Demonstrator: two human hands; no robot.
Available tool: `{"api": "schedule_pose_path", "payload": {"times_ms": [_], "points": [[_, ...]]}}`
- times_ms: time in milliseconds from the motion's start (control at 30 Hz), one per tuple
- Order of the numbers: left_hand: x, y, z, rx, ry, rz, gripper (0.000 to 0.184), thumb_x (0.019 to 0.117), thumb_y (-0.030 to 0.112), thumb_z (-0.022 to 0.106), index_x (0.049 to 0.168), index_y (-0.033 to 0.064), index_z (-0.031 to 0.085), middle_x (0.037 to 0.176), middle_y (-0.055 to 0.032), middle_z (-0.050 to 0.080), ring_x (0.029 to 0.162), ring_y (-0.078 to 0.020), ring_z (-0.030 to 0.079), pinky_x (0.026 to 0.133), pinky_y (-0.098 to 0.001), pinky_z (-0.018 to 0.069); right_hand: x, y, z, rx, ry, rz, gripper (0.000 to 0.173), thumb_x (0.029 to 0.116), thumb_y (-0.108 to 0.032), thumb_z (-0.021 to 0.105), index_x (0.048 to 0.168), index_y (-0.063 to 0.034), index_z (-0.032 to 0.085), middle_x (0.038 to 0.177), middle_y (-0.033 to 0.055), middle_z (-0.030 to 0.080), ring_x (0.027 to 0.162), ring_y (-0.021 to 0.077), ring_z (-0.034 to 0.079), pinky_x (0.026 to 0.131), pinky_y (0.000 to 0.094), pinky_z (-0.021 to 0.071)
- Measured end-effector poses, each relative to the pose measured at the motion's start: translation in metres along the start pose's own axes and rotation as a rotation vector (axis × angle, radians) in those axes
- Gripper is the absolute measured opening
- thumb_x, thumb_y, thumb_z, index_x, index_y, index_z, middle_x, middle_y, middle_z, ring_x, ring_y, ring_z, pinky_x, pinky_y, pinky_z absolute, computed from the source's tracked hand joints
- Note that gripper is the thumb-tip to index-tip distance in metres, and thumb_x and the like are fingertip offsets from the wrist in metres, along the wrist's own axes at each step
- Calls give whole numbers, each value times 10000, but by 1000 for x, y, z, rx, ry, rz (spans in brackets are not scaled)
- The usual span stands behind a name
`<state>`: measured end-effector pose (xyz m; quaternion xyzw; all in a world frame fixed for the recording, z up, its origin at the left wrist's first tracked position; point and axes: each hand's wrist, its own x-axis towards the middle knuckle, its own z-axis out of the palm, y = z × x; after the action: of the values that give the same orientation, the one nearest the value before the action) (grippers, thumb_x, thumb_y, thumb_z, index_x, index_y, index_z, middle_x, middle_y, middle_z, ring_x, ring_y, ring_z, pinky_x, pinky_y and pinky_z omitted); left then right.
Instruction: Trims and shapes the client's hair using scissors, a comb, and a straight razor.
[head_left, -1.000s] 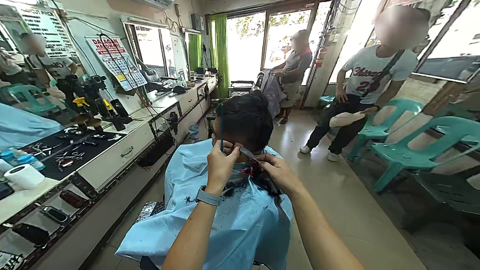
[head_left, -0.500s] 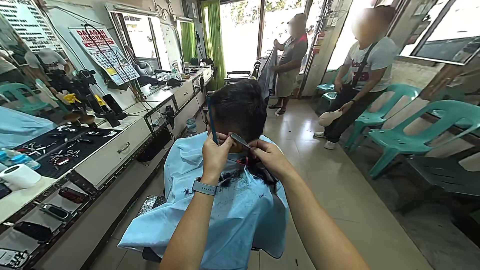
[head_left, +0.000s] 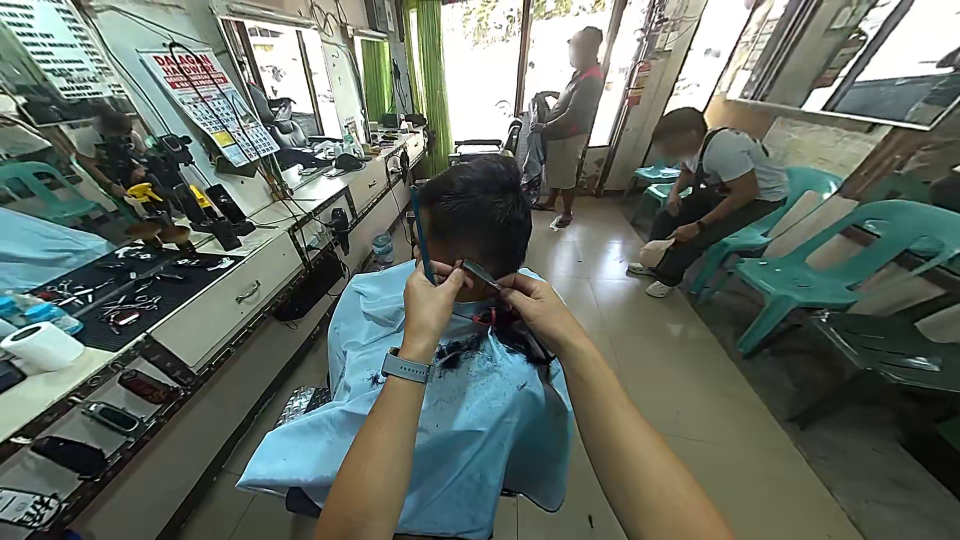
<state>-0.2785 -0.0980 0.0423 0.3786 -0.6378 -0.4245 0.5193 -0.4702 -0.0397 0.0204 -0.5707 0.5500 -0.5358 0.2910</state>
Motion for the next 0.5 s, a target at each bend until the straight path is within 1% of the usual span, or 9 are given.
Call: {"api": "schedule_pose_path", "payload": {"times_ms": [100,333,433,500], "points": [[0,1,0,1,-3,-2,174,943,240,759,1021,121,657,748,-43,695,497,-115,511,438,-260,373,0,2,0,0,2,3,206,1048,-200,540,1081,-105,721,805,28,658,696,130,598,652,335,512],[4,1,0,-13,1,-6,169,938,229,765,997,112,658,710,-37,656,477,-111,476,426,-251,353,1,4,1,25,12,-6,206,1040,-187,541,1085,-89,716,840,35,672,740,133,618,701,349,533],[4,1,0,-15,-6,-3,153,942,214,760,998,110,662,762,-38,714,502,-103,519,441,-250,368,0,5,1,25,18,-9,212,1047,-187,535,1097,-90,717,836,35,664,731,131,606,692,344,523],[4,1,0,-22,-6,-10,159,944,213,758,1008,106,660,765,-39,717,496,-100,518,434,-243,362,0,7,1,36,27,-23,213,1043,-188,537,1098,-91,719,834,40,668,732,136,614,691,347,528]]}}
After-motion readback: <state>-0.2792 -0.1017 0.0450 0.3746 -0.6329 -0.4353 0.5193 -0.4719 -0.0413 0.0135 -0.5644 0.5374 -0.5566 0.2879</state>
